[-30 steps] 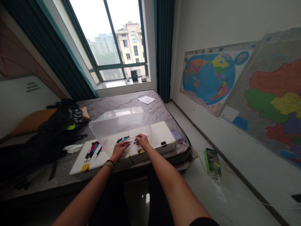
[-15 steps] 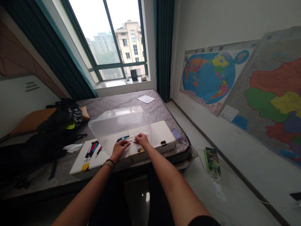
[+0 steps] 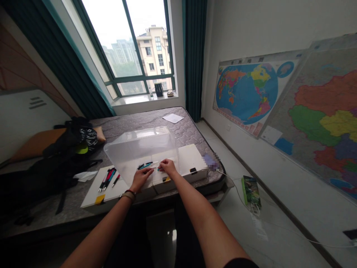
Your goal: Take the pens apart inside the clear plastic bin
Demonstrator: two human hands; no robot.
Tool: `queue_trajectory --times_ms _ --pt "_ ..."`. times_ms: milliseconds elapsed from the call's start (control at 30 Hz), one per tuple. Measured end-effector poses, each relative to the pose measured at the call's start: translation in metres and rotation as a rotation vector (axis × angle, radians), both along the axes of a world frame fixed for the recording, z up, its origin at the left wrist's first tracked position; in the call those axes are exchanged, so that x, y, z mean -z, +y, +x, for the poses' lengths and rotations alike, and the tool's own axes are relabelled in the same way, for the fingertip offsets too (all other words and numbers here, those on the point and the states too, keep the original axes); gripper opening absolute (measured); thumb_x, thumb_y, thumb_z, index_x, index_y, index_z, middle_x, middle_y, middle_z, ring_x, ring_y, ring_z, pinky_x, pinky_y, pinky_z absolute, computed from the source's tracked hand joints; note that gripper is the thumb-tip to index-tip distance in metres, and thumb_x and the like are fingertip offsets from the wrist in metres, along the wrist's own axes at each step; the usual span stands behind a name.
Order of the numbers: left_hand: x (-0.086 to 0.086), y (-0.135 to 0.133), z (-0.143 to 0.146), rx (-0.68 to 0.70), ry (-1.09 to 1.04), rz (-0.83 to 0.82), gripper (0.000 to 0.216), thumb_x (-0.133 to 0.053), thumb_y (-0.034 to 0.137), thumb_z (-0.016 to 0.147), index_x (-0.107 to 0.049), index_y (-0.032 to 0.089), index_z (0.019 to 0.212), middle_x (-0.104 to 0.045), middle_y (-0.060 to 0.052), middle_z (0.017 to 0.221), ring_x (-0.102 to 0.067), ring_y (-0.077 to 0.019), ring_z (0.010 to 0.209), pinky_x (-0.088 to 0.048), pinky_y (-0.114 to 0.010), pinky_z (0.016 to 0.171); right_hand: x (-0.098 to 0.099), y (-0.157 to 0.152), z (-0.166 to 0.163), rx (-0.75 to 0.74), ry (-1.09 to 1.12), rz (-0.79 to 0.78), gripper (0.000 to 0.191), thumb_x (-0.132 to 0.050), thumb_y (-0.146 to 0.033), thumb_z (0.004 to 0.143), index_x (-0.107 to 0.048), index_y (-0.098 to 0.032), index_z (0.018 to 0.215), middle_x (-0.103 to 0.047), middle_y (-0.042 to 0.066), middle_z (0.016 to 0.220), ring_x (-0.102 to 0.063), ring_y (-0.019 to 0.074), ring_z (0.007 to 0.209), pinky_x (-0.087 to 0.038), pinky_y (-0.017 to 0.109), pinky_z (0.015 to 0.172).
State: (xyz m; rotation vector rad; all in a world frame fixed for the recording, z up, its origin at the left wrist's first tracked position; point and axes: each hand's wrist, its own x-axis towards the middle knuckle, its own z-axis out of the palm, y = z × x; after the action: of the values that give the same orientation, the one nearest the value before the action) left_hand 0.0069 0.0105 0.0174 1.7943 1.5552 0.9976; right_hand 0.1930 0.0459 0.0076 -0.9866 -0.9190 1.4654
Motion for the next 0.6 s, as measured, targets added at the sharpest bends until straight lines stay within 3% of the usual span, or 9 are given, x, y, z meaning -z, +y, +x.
queue_trajectory --times_ms 300,400,500,600 --pt "0.004 0.002 0.001 -0.062 -0.008 0.043 0.040 -0.062 0.056 0.078 -0.074 0.020 0.089 -0.073 -0.004 0.080 -0.063 -0.0176 0.070 -0.050 -0.030 0.067 0.000 -0.002 0.000 0.003 -0.015 0.015 0.023 -0.076 -0.023 0.062 -0.057 -0.016 0.072 -0.064 -0.001 0.059 -0.070 0.0174 0.062 -0.056 0.024 0.053" --pt "0.008 0.004 0.002 -0.132 -0.075 0.059 0.050 -0.063 0.057 0.078 -0.069 0.019 0.110 -0.072 -0.003 0.080 -0.064 -0.0171 0.070 -0.051 -0.030 0.068 0.000 -0.002 0.001 0.008 0.035 0.010 0.033 -0.079 -0.022 0.059 -0.060 -0.017 0.086 -0.068 0.000 0.068 -0.072 0.0184 0.069 -0.058 0.026 0.060" --pt "0.010 0.006 0.002 -0.197 -0.202 0.067 0.070 -0.061 0.058 0.080 -0.051 0.019 0.137 -0.072 -0.005 0.094 -0.064 -0.0146 0.066 -0.053 -0.030 0.069 -0.001 -0.003 0.001 0.013 0.056 0.027 0.049 -0.080 -0.023 0.058 -0.059 -0.018 0.102 -0.070 0.000 0.074 -0.072 0.0194 0.075 -0.059 0.029 0.064" --pt "0.011 0.005 0.003 -0.278 -0.243 0.088 0.065 -0.058 0.056 0.083 -0.050 0.020 0.136 -0.072 -0.006 0.098 -0.064 -0.0140 0.063 -0.053 -0.030 0.068 -0.002 -0.004 0.002 -0.015 0.025 0.014 0.037 -0.078 -0.027 0.061 -0.061 -0.016 0.092 -0.069 0.002 0.069 -0.072 0.0200 0.072 -0.059 0.028 0.062"
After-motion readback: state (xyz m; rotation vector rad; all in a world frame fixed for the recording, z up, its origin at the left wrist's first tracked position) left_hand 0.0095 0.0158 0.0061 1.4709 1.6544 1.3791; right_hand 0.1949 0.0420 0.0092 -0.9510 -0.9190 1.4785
